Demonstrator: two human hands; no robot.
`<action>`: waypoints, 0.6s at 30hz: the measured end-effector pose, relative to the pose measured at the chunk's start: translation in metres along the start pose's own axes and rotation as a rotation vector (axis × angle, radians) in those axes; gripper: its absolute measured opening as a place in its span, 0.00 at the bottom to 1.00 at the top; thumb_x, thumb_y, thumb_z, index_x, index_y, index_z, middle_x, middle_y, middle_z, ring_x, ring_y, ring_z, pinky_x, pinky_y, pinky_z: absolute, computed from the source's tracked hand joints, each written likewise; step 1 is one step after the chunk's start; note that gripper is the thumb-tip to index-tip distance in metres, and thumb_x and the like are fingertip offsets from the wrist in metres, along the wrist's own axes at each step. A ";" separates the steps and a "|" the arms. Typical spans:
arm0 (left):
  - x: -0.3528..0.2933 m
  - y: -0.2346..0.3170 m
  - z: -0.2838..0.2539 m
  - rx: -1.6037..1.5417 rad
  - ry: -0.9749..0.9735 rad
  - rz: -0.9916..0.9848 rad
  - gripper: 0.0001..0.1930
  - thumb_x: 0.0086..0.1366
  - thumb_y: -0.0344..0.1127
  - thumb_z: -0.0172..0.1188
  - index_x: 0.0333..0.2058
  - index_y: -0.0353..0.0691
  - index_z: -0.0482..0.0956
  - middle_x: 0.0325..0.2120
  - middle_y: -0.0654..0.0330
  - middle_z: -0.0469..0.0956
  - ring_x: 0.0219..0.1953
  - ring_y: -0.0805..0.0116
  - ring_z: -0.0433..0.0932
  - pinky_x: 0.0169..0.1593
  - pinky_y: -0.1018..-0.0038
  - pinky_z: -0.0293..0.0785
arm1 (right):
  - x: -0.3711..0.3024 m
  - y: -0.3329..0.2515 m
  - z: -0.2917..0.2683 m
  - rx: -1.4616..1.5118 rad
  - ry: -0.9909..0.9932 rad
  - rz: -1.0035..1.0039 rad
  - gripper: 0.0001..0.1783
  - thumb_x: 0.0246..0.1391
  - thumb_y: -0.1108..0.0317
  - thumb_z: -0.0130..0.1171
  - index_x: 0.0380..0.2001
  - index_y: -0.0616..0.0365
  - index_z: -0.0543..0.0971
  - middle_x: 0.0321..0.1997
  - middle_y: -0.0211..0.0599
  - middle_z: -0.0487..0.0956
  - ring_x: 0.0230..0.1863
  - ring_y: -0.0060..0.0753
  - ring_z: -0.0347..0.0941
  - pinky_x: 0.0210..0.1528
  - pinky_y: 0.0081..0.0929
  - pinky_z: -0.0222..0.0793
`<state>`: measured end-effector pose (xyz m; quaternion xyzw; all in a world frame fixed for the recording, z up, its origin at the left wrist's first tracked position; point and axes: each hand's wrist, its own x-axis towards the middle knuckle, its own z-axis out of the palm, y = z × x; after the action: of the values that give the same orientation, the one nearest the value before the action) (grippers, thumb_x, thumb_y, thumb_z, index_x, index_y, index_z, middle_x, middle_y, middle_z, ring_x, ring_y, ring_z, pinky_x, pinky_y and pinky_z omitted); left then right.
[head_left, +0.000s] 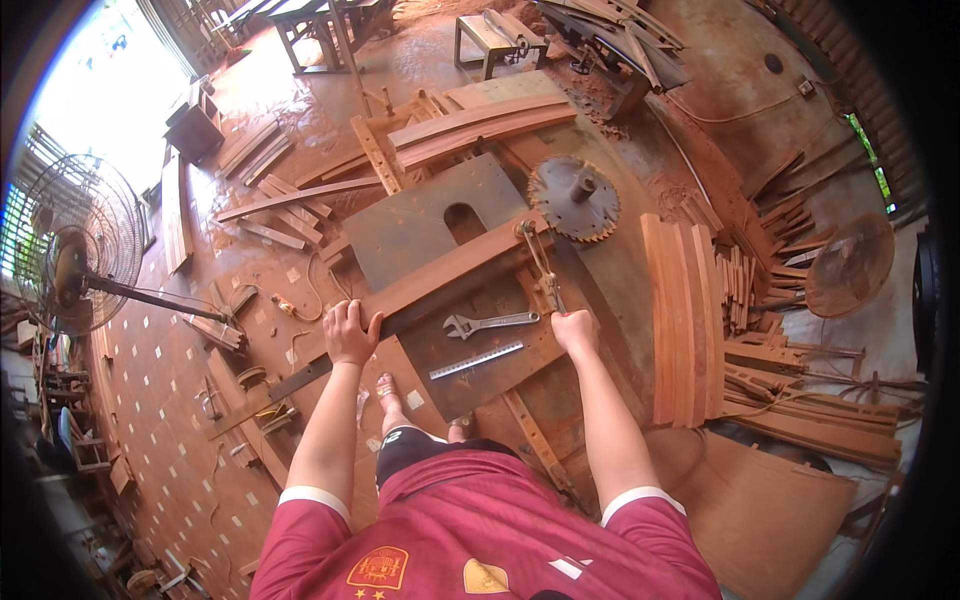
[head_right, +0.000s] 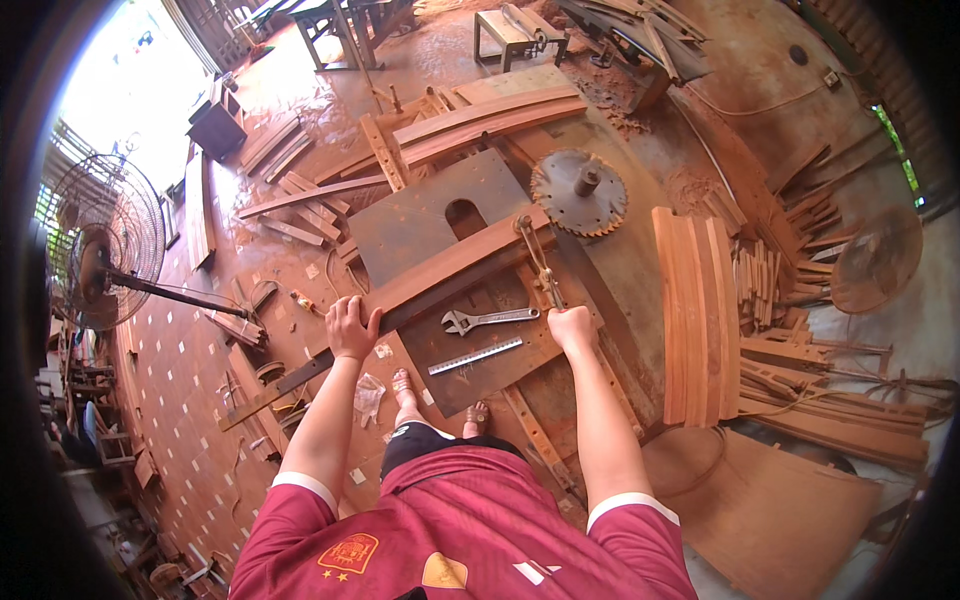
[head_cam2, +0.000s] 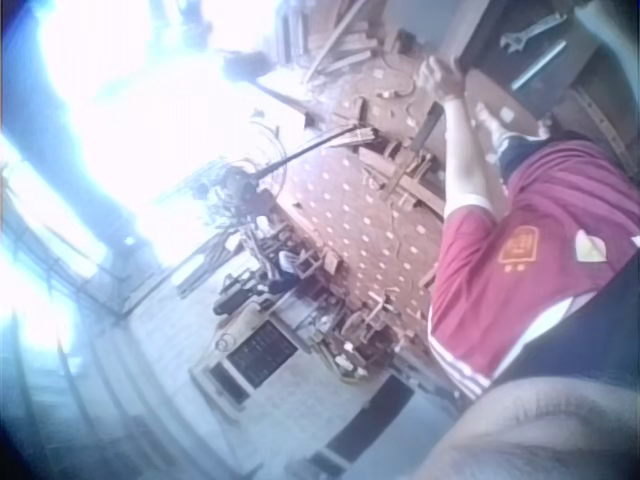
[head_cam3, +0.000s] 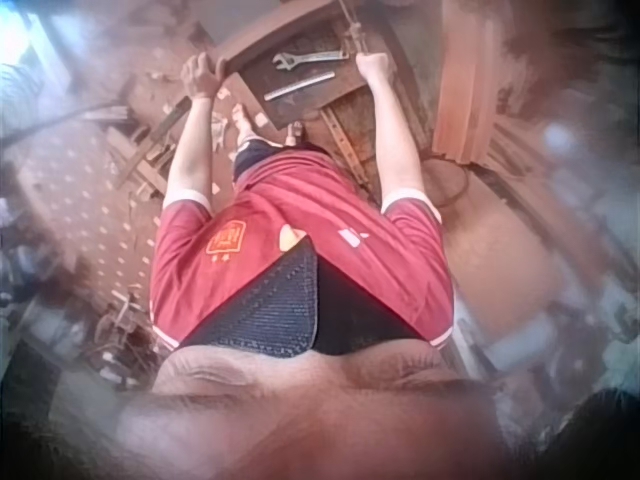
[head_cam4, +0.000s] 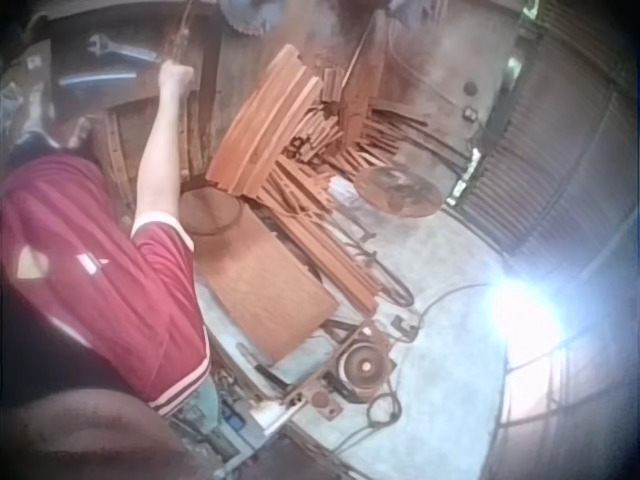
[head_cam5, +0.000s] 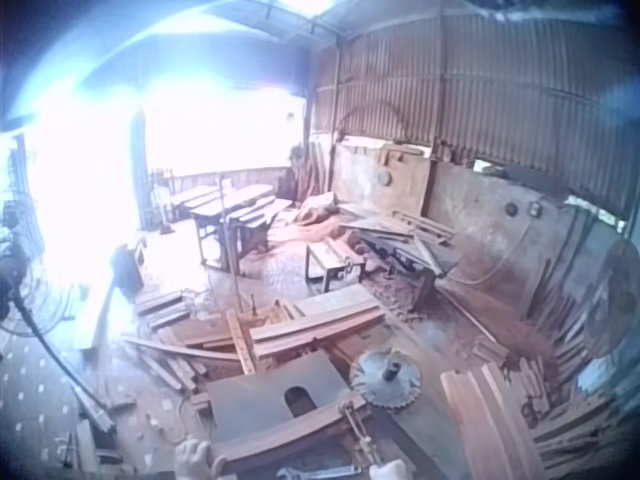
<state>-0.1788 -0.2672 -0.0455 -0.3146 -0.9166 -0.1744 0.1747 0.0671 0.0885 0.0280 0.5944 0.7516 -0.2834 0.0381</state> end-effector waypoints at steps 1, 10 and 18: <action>0.001 -0.002 0.001 0.005 0.008 0.003 0.26 0.65 0.57 0.66 0.49 0.40 0.80 0.47 0.55 0.77 0.52 0.52 0.75 0.58 0.58 0.69 | 0.004 0.001 0.003 0.002 0.001 0.000 0.21 0.51 0.52 0.62 0.26 0.63 0.87 0.36 0.60 0.86 0.44 0.59 0.85 0.52 0.48 0.78; 0.017 -0.009 0.005 0.006 0.010 -0.007 0.26 0.64 0.57 0.67 0.49 0.40 0.79 0.46 0.55 0.78 0.52 0.51 0.75 0.58 0.57 0.69 | 0.019 -0.015 0.006 -0.033 -0.112 0.043 0.22 0.53 0.50 0.62 0.35 0.58 0.89 0.45 0.56 0.87 0.51 0.59 0.84 0.55 0.49 0.78; 0.029 -0.013 0.007 0.000 0.004 -0.023 0.26 0.64 0.56 0.67 0.48 0.40 0.79 0.44 0.54 0.78 0.51 0.50 0.76 0.56 0.56 0.70 | 0.030 -0.017 0.020 0.009 0.005 -0.027 0.23 0.51 0.52 0.63 0.20 0.65 0.84 0.26 0.58 0.83 0.36 0.56 0.85 0.46 0.47 0.78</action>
<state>-0.2098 -0.2586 -0.0417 -0.3037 -0.9197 -0.1770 0.1747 0.0373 0.1028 0.0058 0.5849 0.7584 -0.2860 0.0297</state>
